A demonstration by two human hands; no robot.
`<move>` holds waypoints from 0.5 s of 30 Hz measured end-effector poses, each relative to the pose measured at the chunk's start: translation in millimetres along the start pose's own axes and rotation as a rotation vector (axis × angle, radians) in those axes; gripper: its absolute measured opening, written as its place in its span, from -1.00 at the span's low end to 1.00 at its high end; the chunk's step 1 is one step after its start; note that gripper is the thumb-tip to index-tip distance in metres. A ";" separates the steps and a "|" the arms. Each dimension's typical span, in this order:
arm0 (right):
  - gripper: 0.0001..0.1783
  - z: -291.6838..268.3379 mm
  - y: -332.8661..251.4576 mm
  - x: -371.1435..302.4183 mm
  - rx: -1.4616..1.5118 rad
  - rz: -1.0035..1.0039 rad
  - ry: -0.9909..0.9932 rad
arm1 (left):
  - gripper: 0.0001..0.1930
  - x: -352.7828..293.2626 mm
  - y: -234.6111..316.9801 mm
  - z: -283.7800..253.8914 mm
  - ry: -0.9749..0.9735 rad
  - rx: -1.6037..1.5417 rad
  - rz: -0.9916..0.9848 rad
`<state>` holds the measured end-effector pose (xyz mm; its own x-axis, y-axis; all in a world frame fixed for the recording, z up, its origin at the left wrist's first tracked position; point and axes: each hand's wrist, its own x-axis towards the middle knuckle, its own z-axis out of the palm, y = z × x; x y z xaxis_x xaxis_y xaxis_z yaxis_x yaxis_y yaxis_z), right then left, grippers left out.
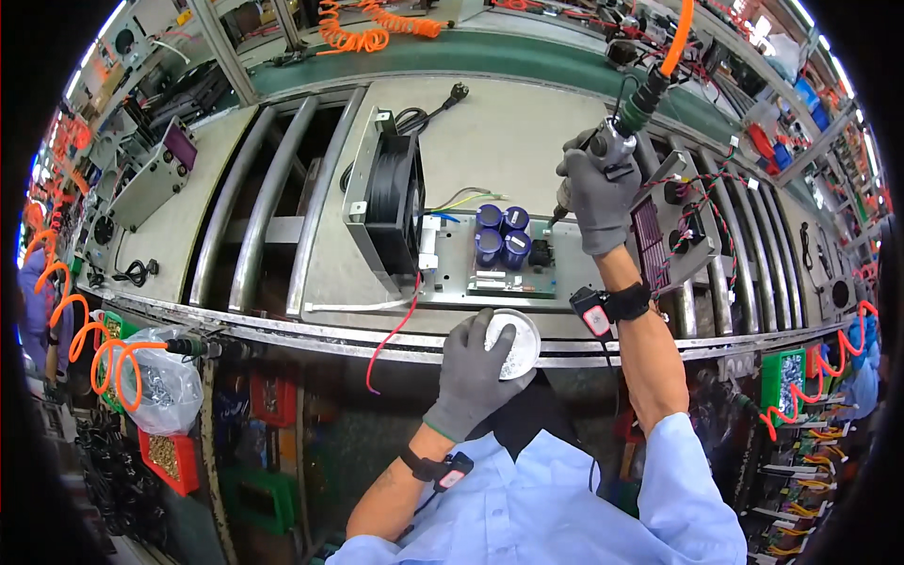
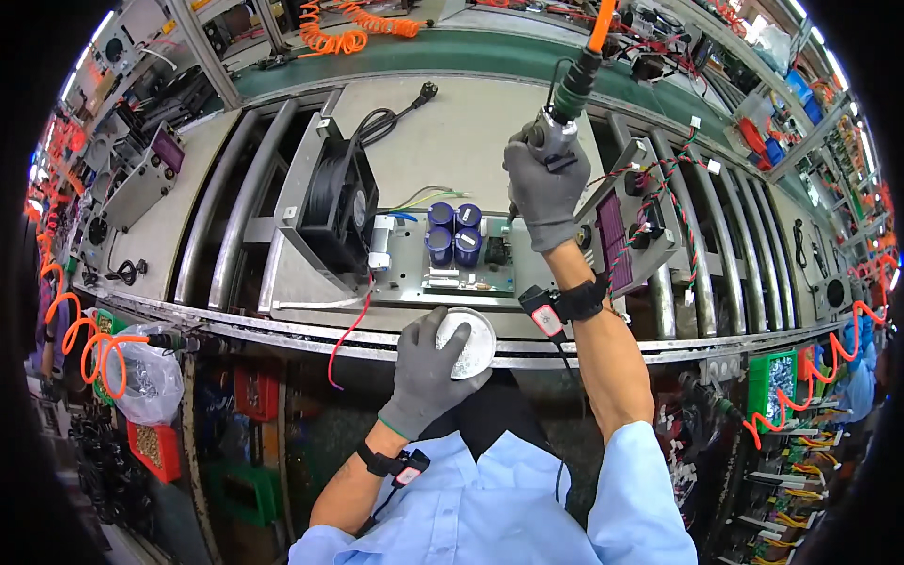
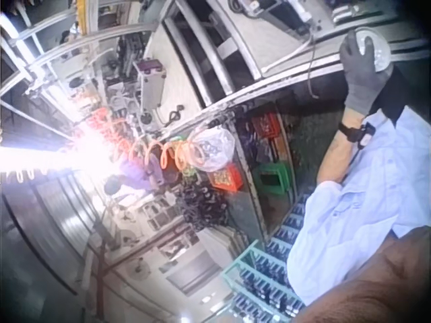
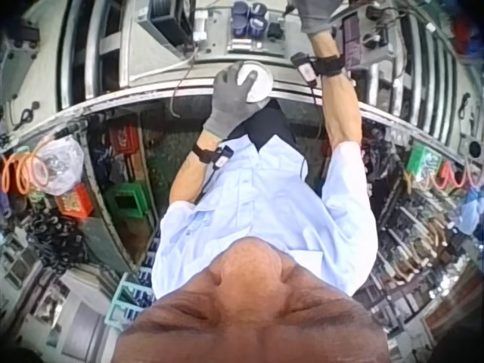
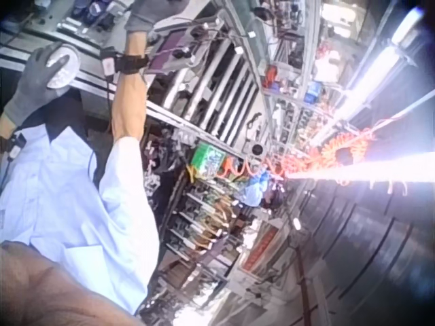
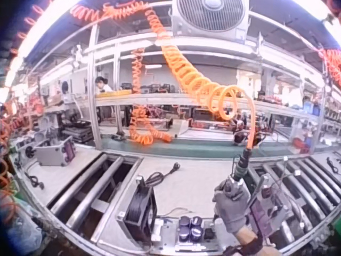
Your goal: The recorder is assembling an industrial electronic unit on a factory conveyor line, using an electric screwdriver to secure a PCB and other internal components.
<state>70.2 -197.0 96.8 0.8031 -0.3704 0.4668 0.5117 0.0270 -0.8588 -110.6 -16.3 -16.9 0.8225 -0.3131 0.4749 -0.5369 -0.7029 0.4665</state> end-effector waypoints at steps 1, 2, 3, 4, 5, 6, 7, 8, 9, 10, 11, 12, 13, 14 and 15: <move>-0.87 0.8 -1.4 1.9 -0.001 -0.008 -0.004 | -0.30 0.5 0.6 0.0 -0.005 -0.001 0.001; -0.87 0.0 0.2 4.1 -0.002 -0.006 0.001 | -0.29 1.2 1.5 -0.1 -0.013 0.008 -0.002; -0.87 -1.1 2.2 6.6 -0.027 0.017 -0.025 | -0.28 1.8 2.4 -0.5 -0.020 0.017 -0.004; -0.87 -2.3 3.1 8.7 -0.052 0.039 -0.050 | -0.28 2.2 2.8 -0.9 -0.021 0.016 0.001; -0.86 -1.0 3.3 9.4 -0.130 0.023 -0.044 | -0.26 2.2 2.4 -0.7 -0.021 0.026 -0.001; -0.86 0.4 4.8 9.7 -0.130 0.017 -0.040 | -0.24 2.1 2.3 -0.6 -0.020 0.036 -0.003; -0.86 2.4 7.3 10.2 -0.098 -0.028 -0.029 | -0.24 1.7 1.7 0.5 -0.014 0.036 0.003; -0.86 3.9 8.5 10.9 -0.065 -0.074 -0.020 | -0.23 1.0 1.1 1.6 0.002 0.021 -0.003; -0.86 4.3 8.5 12.0 -0.038 -0.062 -0.004 | -0.22 0.7 1.2 2.0 0.019 0.007 -0.010; -0.86 4.2 8.0 12.0 -0.035 -0.071 -0.009 | -0.22 0.3 1.5 1.4 0.029 0.009 -0.008; -0.86 2.4 6.7 12.3 -0.034 -0.054 -0.014 | -0.22 -0.1 2.0 0.7 0.031 0.013 -0.005; -0.87 0.2 5.7 12.7 -0.034 -0.037 -0.020 | -0.22 -0.4 2.1 0.5 0.033 0.017 -0.003; -0.88 -0.8 1.2 8.4 -0.054 -0.080 -0.037 | -0.22 -1.9 1.6 1.1 0.040 0.020 -0.006; -0.88 -1.4 -3.0 7.2 -0.051 -0.082 -0.043 | -0.21 -2.1 0.6 2.3 0.054 -0.002 0.004; -0.88 -2.3 -6.7 6.3 -0.067 -0.096 -0.048 | -0.21 -3.5 0.2 3.1 0.067 -0.023 0.012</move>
<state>71.2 -201.7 105.0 0.7661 -0.3235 0.5554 0.5661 -0.0694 -0.8214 -113.0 -17.3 -20.7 0.8019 -0.2779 0.5289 -0.5516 -0.6844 0.4768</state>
